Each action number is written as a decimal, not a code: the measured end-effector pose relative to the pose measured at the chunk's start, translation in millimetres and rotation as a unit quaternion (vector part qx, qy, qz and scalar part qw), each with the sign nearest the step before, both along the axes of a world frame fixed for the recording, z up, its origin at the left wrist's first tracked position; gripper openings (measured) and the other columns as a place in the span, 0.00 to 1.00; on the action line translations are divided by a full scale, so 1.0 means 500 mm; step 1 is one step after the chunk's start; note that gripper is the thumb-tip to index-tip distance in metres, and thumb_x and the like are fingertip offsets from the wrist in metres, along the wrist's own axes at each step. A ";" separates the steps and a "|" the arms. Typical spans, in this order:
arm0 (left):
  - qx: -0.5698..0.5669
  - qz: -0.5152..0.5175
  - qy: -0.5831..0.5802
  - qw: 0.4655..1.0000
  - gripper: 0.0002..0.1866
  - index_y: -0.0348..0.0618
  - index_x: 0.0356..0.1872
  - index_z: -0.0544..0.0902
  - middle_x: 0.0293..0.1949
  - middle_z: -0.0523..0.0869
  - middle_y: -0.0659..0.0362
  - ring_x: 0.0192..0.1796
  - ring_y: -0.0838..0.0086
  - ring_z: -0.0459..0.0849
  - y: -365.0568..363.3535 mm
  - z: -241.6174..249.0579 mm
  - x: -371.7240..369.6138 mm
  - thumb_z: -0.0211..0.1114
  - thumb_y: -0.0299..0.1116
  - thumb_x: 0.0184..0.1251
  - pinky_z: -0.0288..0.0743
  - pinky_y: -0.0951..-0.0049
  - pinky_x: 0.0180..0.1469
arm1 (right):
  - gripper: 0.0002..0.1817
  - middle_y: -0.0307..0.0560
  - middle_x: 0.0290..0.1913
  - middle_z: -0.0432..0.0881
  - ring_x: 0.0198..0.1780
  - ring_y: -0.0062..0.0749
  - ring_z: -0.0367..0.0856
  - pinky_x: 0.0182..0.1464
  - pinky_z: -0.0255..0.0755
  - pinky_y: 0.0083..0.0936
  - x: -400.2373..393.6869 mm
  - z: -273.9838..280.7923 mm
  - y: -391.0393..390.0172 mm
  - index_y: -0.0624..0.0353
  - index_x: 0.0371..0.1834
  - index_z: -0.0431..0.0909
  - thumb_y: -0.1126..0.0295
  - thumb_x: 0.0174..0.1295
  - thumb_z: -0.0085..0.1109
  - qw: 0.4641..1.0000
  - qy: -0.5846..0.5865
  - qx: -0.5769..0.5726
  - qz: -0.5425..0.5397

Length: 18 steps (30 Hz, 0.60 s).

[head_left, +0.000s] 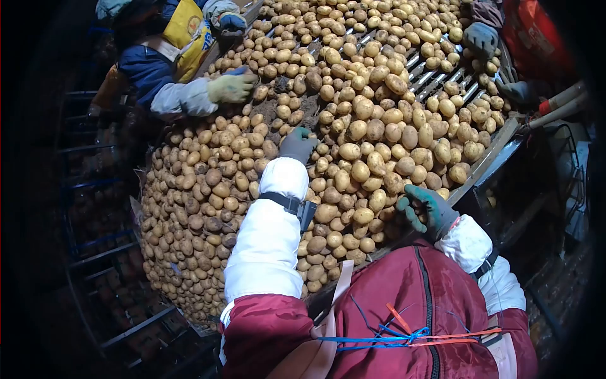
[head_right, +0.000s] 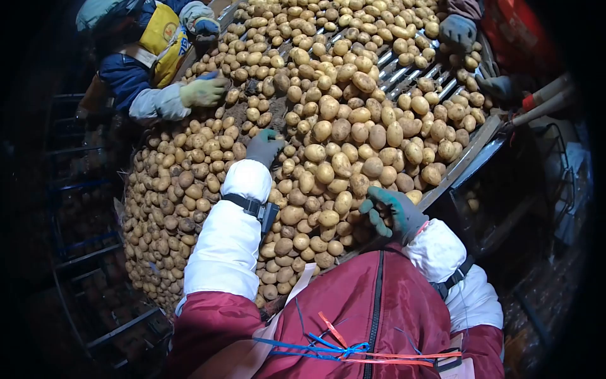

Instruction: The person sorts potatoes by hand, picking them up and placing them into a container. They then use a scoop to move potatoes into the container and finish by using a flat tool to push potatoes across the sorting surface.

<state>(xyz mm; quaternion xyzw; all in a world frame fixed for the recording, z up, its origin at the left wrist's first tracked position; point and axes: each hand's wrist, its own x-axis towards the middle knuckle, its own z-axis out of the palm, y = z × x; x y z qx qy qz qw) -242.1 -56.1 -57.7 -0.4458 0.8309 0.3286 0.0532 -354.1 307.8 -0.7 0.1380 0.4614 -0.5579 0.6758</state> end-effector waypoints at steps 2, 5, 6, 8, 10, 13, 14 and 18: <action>-0.050 -0.041 -0.044 0.997 0.22 0.42 0.50 0.83 0.44 0.89 0.49 0.48 0.56 0.88 0.015 0.004 -0.024 0.72 0.42 0.57 0.80 0.60 0.52 | 0.24 0.35 0.18 0.77 0.13 0.20 0.70 0.15 0.61 0.13 -0.002 0.011 -0.004 0.60 0.35 0.81 0.47 0.73 0.55 0.999 0.000 0.047 -0.017; -0.138 -0.117 -0.097 0.979 0.24 0.46 0.59 0.80 0.52 0.87 0.46 0.56 0.49 0.84 0.025 0.008 -0.045 0.66 0.44 0.63 0.77 0.56 0.58 | 0.23 0.36 0.20 0.79 0.15 0.18 0.72 0.15 0.63 0.12 0.001 0.014 -0.010 0.60 0.36 0.82 0.48 0.72 0.56 0.996 -0.038 0.066 -0.038; -0.135 -0.107 -0.122 0.977 0.23 0.46 0.57 0.80 0.52 0.86 0.47 0.56 0.50 0.84 0.032 0.010 -0.050 0.66 0.44 0.63 0.77 0.56 0.58 | 0.23 0.36 0.20 0.79 0.15 0.18 0.72 0.15 0.63 0.12 0.000 0.010 -0.005 0.60 0.36 0.82 0.48 0.72 0.56 0.997 -0.036 0.065 -0.036; -0.110 -0.074 -0.143 0.981 0.20 0.45 0.52 0.79 0.50 0.86 0.47 0.54 0.53 0.85 0.036 0.016 -0.051 0.68 0.43 0.62 0.78 0.57 0.56 | 0.21 0.34 0.27 0.83 0.20 0.15 0.77 0.17 0.68 0.11 -0.005 0.000 0.007 0.57 0.36 0.83 0.49 0.73 0.56 0.997 -0.038 -0.053 0.029; -0.068 -0.049 -0.117 0.990 0.19 0.45 0.51 0.79 0.49 0.86 0.47 0.53 0.53 0.85 0.035 0.018 -0.039 0.69 0.42 0.62 0.78 0.56 0.56 | 0.21 0.34 0.27 0.83 0.21 0.16 0.78 0.18 0.69 0.11 0.002 0.002 -0.002 0.57 0.36 0.83 0.49 0.73 0.56 0.999 -0.042 -0.021 0.011; -0.040 -0.017 -0.073 0.996 0.19 0.44 0.49 0.78 0.46 0.87 0.48 0.48 0.54 0.86 0.049 0.008 -0.037 0.71 0.37 0.58 0.78 0.56 0.52 | 0.21 0.34 0.26 0.83 0.22 0.19 0.80 0.20 0.72 0.11 0.000 0.002 -0.014 0.58 0.38 0.83 0.49 0.73 0.56 0.998 -0.064 0.015 -0.009; -0.110 -0.045 -0.043 0.992 0.19 0.43 0.47 0.79 0.45 0.86 0.48 0.46 0.54 0.86 0.059 0.005 -0.041 0.71 0.37 0.56 0.79 0.57 0.51 | 0.21 0.34 0.26 0.83 0.22 0.20 0.80 0.21 0.73 0.11 -0.002 0.001 -0.018 0.59 0.39 0.83 0.50 0.73 0.55 0.996 -0.082 0.020 -0.013; -0.150 -0.049 0.035 0.987 0.17 0.42 0.42 0.80 0.41 0.85 0.49 0.41 0.54 0.86 0.051 -0.027 -0.039 0.73 0.32 0.51 0.80 0.60 0.46 | 0.22 0.37 0.31 0.84 0.24 0.22 0.81 0.23 0.75 0.13 0.004 0.000 -0.024 0.60 0.44 0.82 0.49 0.73 0.55 0.998 -0.052 -0.027 0.022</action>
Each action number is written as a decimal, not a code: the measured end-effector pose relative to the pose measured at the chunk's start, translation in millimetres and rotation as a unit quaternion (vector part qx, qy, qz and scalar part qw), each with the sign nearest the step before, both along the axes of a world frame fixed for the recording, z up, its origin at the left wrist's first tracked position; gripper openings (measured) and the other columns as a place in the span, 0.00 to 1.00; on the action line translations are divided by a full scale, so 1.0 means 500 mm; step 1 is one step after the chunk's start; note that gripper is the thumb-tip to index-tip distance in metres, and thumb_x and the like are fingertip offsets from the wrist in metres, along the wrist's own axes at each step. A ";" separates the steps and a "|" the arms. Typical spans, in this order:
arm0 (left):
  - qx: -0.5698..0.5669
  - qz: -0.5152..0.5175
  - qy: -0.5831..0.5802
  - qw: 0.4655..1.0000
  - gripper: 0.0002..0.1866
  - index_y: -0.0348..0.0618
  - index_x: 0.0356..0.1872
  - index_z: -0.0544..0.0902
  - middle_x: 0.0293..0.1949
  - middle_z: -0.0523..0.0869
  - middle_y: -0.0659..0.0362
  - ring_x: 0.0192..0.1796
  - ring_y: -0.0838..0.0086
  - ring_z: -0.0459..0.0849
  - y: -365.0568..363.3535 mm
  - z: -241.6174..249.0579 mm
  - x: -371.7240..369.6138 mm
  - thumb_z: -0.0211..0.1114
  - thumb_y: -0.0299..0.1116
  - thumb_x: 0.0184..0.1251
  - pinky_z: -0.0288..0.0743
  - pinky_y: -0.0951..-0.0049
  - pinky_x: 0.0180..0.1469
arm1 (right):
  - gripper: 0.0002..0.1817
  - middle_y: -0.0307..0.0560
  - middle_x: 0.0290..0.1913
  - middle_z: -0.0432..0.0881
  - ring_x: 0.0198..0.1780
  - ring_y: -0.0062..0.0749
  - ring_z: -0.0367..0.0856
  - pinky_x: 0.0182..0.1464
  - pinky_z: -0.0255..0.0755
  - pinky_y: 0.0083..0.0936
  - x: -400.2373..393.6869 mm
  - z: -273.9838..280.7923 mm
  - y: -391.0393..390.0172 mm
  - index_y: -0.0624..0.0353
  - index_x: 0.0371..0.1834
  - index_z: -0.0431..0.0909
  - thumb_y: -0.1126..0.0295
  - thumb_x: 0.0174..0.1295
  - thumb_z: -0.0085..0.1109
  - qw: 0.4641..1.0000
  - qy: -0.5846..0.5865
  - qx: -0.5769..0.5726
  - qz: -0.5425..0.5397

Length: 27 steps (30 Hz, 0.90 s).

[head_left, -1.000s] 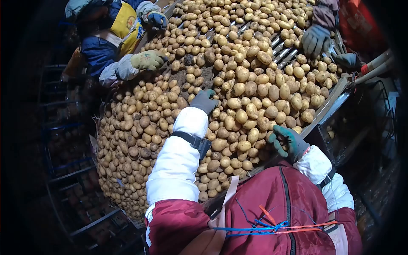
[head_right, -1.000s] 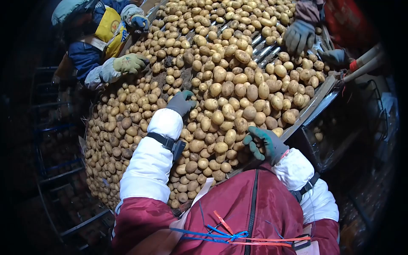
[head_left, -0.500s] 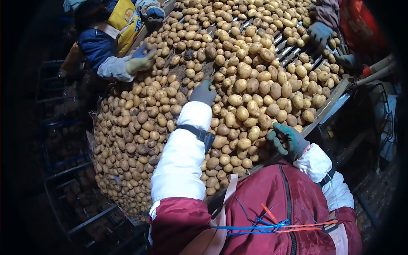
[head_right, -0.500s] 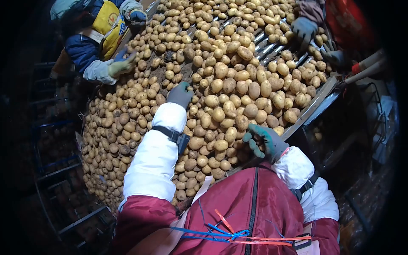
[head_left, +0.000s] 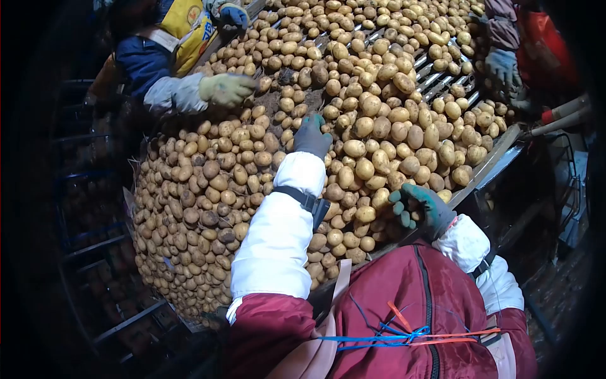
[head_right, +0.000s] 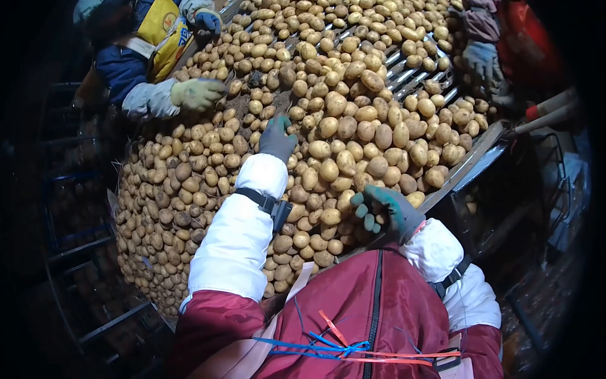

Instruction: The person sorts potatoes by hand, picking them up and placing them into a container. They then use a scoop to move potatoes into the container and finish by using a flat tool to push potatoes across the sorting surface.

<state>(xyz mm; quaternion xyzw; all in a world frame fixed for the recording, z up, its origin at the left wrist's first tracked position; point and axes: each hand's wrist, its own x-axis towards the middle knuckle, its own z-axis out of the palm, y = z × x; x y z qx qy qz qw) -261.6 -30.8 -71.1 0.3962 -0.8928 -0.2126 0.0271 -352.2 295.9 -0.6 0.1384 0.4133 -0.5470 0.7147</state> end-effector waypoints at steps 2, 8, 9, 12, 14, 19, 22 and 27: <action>0.106 0.030 0.059 0.992 0.18 0.43 0.42 0.79 0.38 0.84 0.53 0.37 0.62 0.85 -0.015 -0.007 0.006 0.74 0.28 0.48 0.80 0.64 0.43 | 0.25 0.39 0.37 0.85 0.27 0.24 0.82 0.26 0.76 0.16 0.006 0.011 -0.014 0.61 0.53 0.80 0.48 0.74 0.53 0.995 -0.085 -0.008 -0.056; 0.219 0.032 0.294 0.930 0.15 0.42 0.41 0.78 0.36 0.80 0.63 0.38 0.79 0.77 0.102 0.058 0.025 0.69 0.19 0.51 0.75 0.78 0.44 | 0.33 0.39 0.43 0.83 0.30 0.25 0.81 0.28 0.74 0.19 0.013 0.037 -0.052 0.59 0.62 0.75 0.40 0.73 0.48 0.996 -0.045 -0.051 -0.055; 0.217 0.009 0.312 0.925 0.14 0.42 0.40 0.79 0.36 0.80 0.62 0.38 0.78 0.78 0.154 0.094 0.027 0.69 0.19 0.52 0.75 0.78 0.44 | 0.34 0.38 0.45 0.82 0.30 0.23 0.79 0.28 0.74 0.17 0.014 0.040 -0.058 0.57 0.63 0.73 0.38 0.71 0.49 0.996 -0.032 -0.072 -0.042; 0.229 -0.058 0.239 0.942 0.13 0.45 0.40 0.80 0.36 0.81 0.59 0.39 0.74 0.81 0.292 0.160 0.044 0.69 0.22 0.52 0.79 0.70 0.45 | 0.31 0.38 0.43 0.84 0.32 0.24 0.81 0.31 0.77 0.21 0.028 -0.023 -0.047 0.54 0.61 0.76 0.38 0.73 0.46 0.988 -0.090 -0.095 -0.086; 0.202 -0.129 0.166 0.957 0.17 0.46 0.44 0.80 0.41 0.80 0.55 0.42 0.61 0.83 0.355 0.194 0.052 0.73 0.31 0.51 0.79 0.64 0.48 | 0.25 0.37 0.41 0.84 0.32 0.26 0.81 0.32 0.79 0.24 0.034 -0.009 -0.041 0.51 0.53 0.80 0.43 0.74 0.48 0.986 -0.092 -0.062 -0.124; 0.130 -0.187 0.221 0.948 0.21 0.44 0.51 0.81 0.48 0.83 0.52 0.51 0.56 0.82 0.350 0.229 0.089 0.74 0.38 0.58 0.76 0.60 0.57 | 0.23 0.42 0.38 0.84 0.26 0.28 0.79 0.30 0.78 0.22 0.053 -0.023 -0.034 0.58 0.51 0.81 0.49 0.72 0.54 0.956 -0.102 0.069 -0.265; 0.086 -0.079 0.192 0.974 0.17 0.41 0.51 0.84 0.48 0.85 0.50 0.49 0.56 0.84 0.215 0.176 0.133 0.71 0.37 0.62 0.78 0.60 0.55 | 0.25 0.43 0.37 0.85 0.34 0.24 0.81 0.30 0.77 0.16 0.038 -0.018 -0.016 0.62 0.51 0.82 0.48 0.72 0.53 0.990 -0.063 -0.108 -0.063; -0.009 -0.001 -0.069 0.998 0.17 0.46 0.53 0.86 0.51 0.87 0.47 0.53 0.54 0.86 0.005 0.084 0.183 0.63 0.38 0.65 0.79 0.58 0.56 | 0.27 0.44 0.31 0.84 0.26 0.27 0.79 0.27 0.76 0.15 0.036 -0.024 0.004 0.64 0.47 0.83 0.46 0.71 0.53 0.992 -0.051 -0.099 -0.054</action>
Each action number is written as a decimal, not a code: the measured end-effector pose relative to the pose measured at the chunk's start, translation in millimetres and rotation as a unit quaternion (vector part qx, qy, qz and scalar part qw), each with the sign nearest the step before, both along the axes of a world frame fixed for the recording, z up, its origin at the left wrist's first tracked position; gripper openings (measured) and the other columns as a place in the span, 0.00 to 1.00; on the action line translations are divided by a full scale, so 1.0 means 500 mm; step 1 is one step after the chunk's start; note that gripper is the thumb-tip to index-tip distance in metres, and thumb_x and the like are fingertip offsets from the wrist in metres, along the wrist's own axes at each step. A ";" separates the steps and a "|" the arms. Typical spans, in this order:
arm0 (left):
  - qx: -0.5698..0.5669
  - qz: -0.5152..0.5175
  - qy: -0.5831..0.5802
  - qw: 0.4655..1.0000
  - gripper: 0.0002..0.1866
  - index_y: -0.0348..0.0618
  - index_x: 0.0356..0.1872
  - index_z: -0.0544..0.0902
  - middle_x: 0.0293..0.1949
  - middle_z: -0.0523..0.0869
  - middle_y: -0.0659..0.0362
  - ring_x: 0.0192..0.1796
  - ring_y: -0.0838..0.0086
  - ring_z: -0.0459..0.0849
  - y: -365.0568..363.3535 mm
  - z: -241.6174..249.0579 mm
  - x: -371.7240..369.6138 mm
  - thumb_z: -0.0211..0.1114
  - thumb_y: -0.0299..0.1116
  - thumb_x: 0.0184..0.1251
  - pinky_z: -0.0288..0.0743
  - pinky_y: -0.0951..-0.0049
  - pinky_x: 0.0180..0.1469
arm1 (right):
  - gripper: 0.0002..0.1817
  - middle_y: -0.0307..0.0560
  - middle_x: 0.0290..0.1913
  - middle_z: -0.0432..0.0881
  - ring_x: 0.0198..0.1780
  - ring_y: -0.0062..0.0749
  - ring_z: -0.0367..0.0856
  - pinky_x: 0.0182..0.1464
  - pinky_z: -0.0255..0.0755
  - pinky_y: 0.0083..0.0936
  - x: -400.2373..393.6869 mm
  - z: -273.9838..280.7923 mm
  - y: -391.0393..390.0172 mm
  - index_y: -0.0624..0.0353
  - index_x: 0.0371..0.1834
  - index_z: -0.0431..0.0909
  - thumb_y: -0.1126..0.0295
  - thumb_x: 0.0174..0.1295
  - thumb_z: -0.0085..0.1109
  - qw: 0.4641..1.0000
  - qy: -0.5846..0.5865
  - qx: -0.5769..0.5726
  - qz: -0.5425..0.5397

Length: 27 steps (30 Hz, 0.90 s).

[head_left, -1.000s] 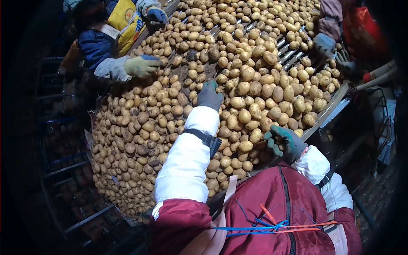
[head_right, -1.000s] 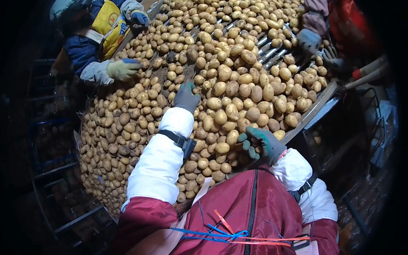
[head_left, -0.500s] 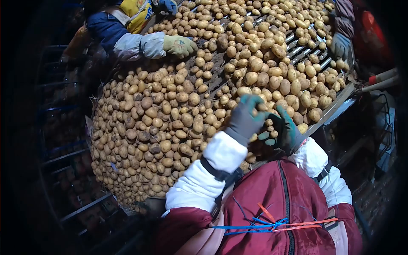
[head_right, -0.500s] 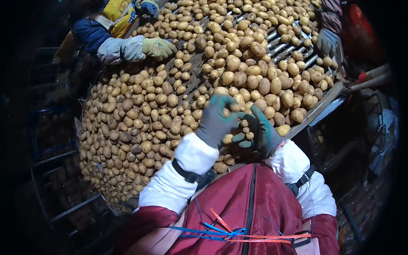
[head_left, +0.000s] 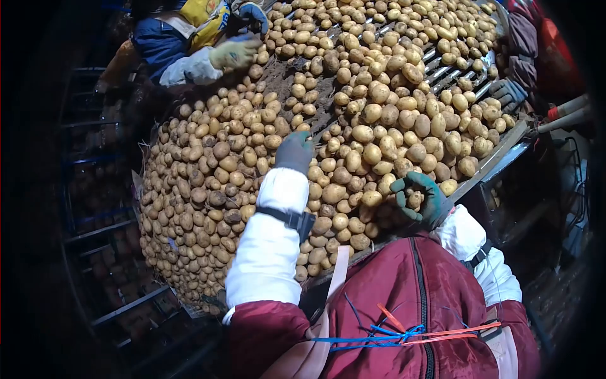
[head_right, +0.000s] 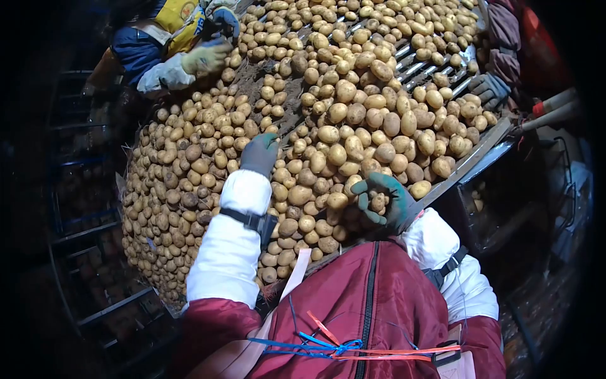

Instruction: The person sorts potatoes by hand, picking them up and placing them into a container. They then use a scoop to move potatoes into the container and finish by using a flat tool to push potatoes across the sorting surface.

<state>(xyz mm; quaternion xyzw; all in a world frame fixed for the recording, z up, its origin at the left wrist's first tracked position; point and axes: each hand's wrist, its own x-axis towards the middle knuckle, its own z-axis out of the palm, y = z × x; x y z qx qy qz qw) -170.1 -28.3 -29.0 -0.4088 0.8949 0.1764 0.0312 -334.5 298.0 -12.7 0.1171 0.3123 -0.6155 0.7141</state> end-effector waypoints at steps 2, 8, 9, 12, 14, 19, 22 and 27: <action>-0.003 -0.005 -0.037 0.999 0.17 0.46 0.52 0.86 0.51 0.86 0.46 0.54 0.54 0.85 0.010 -0.002 -0.029 0.62 0.38 0.65 0.79 0.56 0.57 | 0.30 0.46 0.27 0.83 0.24 0.32 0.81 0.27 0.78 0.18 -0.004 -0.013 0.002 0.65 0.50 0.83 0.44 0.70 0.53 0.998 -0.060 -0.026 -0.010; -0.013 -0.031 -0.210 0.977 0.20 0.50 0.54 0.81 0.54 0.81 0.48 0.57 0.52 0.82 -0.001 -0.024 -0.053 0.66 0.44 0.63 0.76 0.55 0.59 | 0.33 0.55 0.29 0.86 0.21 0.35 0.82 0.21 0.77 0.23 0.007 -0.005 -0.004 0.67 0.51 0.82 0.42 0.73 0.48 0.987 -0.144 0.028 -0.059; -0.025 -0.039 -0.191 0.980 0.18 0.49 0.51 0.81 0.54 0.81 0.48 0.56 0.52 0.82 0.002 -0.027 -0.047 0.66 0.43 0.62 0.77 0.55 0.57 | 0.32 0.55 0.29 0.86 0.21 0.37 0.82 0.22 0.78 0.24 0.006 -0.013 0.002 0.68 0.51 0.82 0.44 0.73 0.49 0.986 -0.155 0.009 -0.062; -0.051 -0.044 -0.202 0.977 0.17 0.48 0.49 0.81 0.54 0.82 0.48 0.56 0.52 0.83 0.019 -0.024 -0.046 0.67 0.42 0.62 0.78 0.55 0.55 | 0.31 0.55 0.29 0.86 0.21 0.37 0.82 0.23 0.79 0.24 -0.001 0.003 0.017 0.69 0.50 0.82 0.45 0.73 0.50 0.991 -0.114 0.044 -0.057; -0.064 -0.044 -0.202 0.976 0.15 0.48 0.46 0.83 0.51 0.85 0.48 0.54 0.54 0.85 0.008 -0.031 -0.053 0.68 0.41 0.61 0.78 0.55 0.55 | 0.30 0.52 0.29 0.86 0.20 0.34 0.81 0.22 0.77 0.23 0.002 0.009 0.025 0.69 0.48 0.82 0.46 0.72 0.52 0.990 -0.104 0.061 -0.071; 0.091 0.047 -0.093 0.990 0.13 0.47 0.45 0.84 0.46 0.87 0.49 0.50 0.53 0.86 -0.008 0.031 -0.073 0.64 0.35 0.60 0.80 0.57 0.54 | 0.26 0.47 0.25 0.82 0.16 0.29 0.75 0.14 0.66 0.20 -0.008 -0.005 0.051 0.66 0.45 0.82 0.49 0.73 0.53 0.999 -0.027 -0.022 -0.031; 0.047 -0.075 0.085 0.992 0.13 0.46 0.46 0.86 0.45 0.87 0.48 0.48 0.54 0.86 0.056 0.030 -0.080 0.62 0.32 0.61 0.79 0.62 0.55 | 0.23 0.45 0.25 0.82 0.15 0.27 0.74 0.12 0.63 0.17 -0.007 0.000 0.056 0.63 0.41 0.82 0.50 0.72 0.55 1.000 0.010 -0.002 0.005; 0.034 -0.096 -0.152 0.983 0.16 0.60 0.53 0.87 0.52 0.83 0.54 0.54 0.56 0.84 0.080 0.071 -0.062 0.63 0.37 0.64 0.77 0.60 0.59 | 0.23 0.38 0.22 0.82 0.16 0.22 0.75 0.14 0.64 0.14 -0.015 0.019 0.048 0.62 0.40 0.83 0.49 0.72 0.56 0.999 -0.005 0.019 0.048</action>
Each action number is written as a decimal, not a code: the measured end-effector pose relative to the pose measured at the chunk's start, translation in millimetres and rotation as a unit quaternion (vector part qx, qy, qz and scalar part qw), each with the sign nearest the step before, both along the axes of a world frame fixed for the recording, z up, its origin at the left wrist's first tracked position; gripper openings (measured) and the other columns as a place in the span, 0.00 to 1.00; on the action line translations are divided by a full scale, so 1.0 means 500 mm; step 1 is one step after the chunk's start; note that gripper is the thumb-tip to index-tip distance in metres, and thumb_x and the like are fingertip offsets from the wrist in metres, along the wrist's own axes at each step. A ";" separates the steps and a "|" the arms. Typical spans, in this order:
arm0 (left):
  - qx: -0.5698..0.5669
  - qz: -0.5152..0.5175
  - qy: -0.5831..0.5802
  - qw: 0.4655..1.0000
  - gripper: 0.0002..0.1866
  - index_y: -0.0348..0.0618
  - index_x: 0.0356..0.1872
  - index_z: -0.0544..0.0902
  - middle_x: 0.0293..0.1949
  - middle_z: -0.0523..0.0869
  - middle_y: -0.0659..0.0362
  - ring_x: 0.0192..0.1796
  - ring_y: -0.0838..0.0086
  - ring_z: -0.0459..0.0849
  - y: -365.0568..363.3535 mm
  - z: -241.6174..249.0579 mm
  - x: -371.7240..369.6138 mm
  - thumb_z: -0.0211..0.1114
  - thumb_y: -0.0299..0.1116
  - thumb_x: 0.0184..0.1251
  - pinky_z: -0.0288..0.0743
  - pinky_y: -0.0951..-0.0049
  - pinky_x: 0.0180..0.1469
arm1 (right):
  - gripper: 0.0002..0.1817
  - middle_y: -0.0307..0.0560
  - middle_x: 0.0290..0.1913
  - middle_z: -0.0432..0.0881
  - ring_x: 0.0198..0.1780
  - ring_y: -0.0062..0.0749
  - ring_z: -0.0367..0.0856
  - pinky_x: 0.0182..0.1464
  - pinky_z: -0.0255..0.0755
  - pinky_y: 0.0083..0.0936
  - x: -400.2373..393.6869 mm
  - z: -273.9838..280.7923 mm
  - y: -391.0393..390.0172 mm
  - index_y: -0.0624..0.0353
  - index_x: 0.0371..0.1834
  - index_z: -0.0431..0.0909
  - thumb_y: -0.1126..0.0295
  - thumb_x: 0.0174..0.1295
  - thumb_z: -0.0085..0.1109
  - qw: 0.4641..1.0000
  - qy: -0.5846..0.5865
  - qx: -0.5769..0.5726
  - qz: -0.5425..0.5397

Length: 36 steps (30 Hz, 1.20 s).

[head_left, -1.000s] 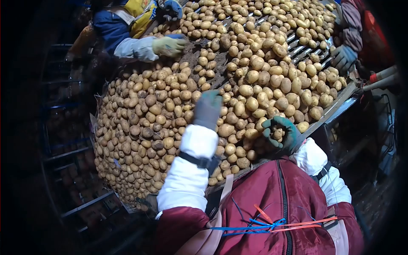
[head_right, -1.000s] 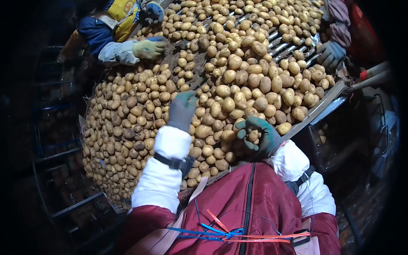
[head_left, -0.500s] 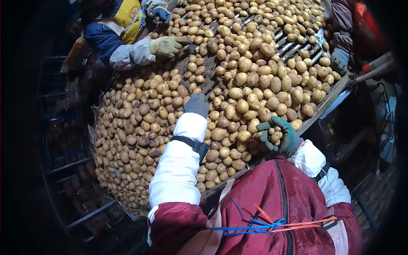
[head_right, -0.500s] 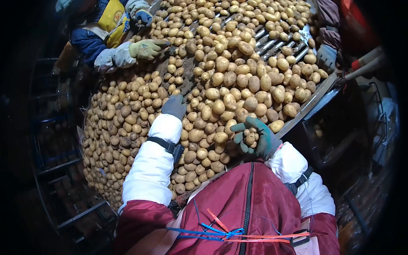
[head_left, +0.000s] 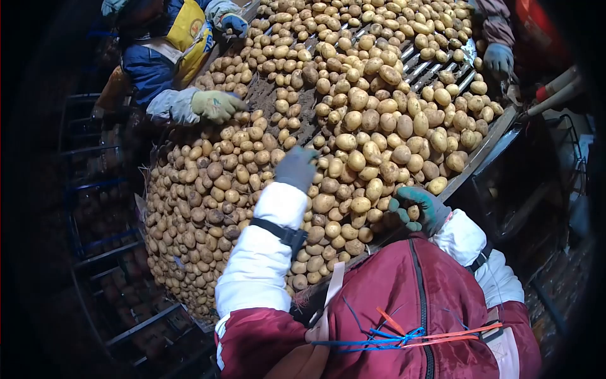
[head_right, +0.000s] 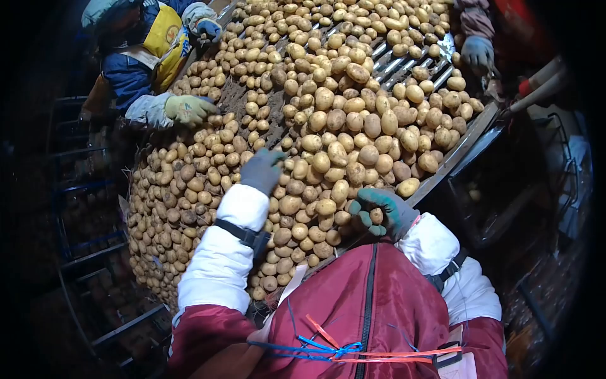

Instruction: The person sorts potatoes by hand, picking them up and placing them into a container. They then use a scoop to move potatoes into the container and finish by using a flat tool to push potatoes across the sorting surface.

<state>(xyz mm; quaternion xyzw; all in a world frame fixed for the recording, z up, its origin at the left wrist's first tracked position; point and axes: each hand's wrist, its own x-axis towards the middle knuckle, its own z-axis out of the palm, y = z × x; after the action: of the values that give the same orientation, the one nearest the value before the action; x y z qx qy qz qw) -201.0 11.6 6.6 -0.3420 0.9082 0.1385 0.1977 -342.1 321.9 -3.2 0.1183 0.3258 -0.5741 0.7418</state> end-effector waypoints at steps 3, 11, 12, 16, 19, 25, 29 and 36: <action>-0.107 -0.005 -0.039 0.993 0.15 0.58 0.49 0.88 0.50 0.84 0.51 0.54 0.56 0.84 -0.102 0.004 0.081 0.61 0.35 0.63 0.78 0.59 0.58 | 0.26 0.41 0.23 0.83 0.17 0.27 0.78 0.16 0.69 0.19 0.012 -0.048 0.019 0.63 0.42 0.83 0.47 0.72 0.54 0.998 0.013 -0.045 -0.039; -0.007 0.034 0.218 0.975 0.13 0.48 0.45 0.89 0.45 0.87 0.50 0.49 0.54 0.86 -0.038 -0.026 0.007 0.63 0.37 0.62 0.79 0.60 0.54 | 0.31 0.50 0.43 0.88 0.33 0.38 0.89 0.26 0.80 0.27 0.006 -0.016 0.006 0.62 0.59 0.79 0.44 0.72 0.50 0.996 -0.068 -0.029 -0.043; 0.002 0.028 0.197 0.980 0.13 0.48 0.45 0.89 0.46 0.87 0.50 0.49 0.55 0.86 -0.032 -0.034 -0.008 0.63 0.37 0.63 0.79 0.60 0.54 | 0.29 0.49 0.43 0.88 0.34 0.37 0.88 0.27 0.80 0.27 0.007 -0.020 0.008 0.62 0.59 0.79 0.45 0.73 0.50 0.996 -0.062 -0.040 -0.045; -0.005 0.008 0.141 0.990 0.15 0.51 0.51 0.87 0.50 0.86 0.51 0.52 0.55 0.85 -0.027 -0.058 -0.046 0.63 0.41 0.66 0.78 0.59 0.57 | 0.25 0.46 0.38 0.85 0.31 0.31 0.85 0.28 0.76 0.22 0.013 -0.003 0.006 0.63 0.57 0.79 0.51 0.73 0.53 0.999 -0.011 -0.032 -0.039; -0.008 -0.033 0.072 0.997 0.18 0.53 0.56 0.84 0.53 0.84 0.51 0.54 0.53 0.84 -0.005 -0.031 -0.054 0.63 0.44 0.68 0.77 0.58 0.58 | 0.21 0.42 0.31 0.81 0.27 0.26 0.78 0.25 0.70 0.20 0.018 0.010 0.004 0.63 0.55 0.80 0.55 0.73 0.55 0.997 0.046 -0.058 -0.034; -0.049 0.001 0.096 0.994 0.19 0.54 0.59 0.81 0.53 0.84 0.52 0.55 0.54 0.84 -0.053 -0.005 -0.021 0.64 0.42 0.69 0.78 0.58 0.58 | 0.17 0.39 0.23 0.76 0.20 0.21 0.71 0.22 0.64 0.18 0.011 0.003 0.011 0.65 0.47 0.82 0.60 0.70 0.57 0.991 0.132 -0.003 0.017; -0.009 -0.088 0.144 0.986 0.11 0.57 0.49 0.84 0.51 0.82 0.54 0.51 0.57 0.85 0.001 -0.037 -0.020 0.62 0.39 0.68 0.81 0.58 0.52 | 0.16 0.39 0.23 0.75 0.18 0.21 0.70 0.20 0.63 0.17 0.013 -0.001 0.006 0.65 0.45 0.82 0.60 0.70 0.57 0.993 0.121 0.017 0.009; 0.009 -0.047 0.094 0.994 0.12 0.53 0.50 0.87 0.51 0.83 0.52 0.52 0.54 0.84 -0.010 -0.081 -0.033 0.66 0.34 0.66 0.79 0.59 0.55 | 0.15 0.38 0.22 0.75 0.18 0.21 0.71 0.20 0.64 0.18 0.019 0.005 -0.002 0.63 0.43 0.82 0.60 0.69 0.58 0.990 0.138 0.021 0.030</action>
<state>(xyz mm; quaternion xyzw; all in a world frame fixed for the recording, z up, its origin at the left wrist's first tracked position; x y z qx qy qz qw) -217.5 6.8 -33.9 -0.2822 0.9367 0.1686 0.1207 -332.8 321.1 -0.5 0.0439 0.4404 -0.5551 0.7042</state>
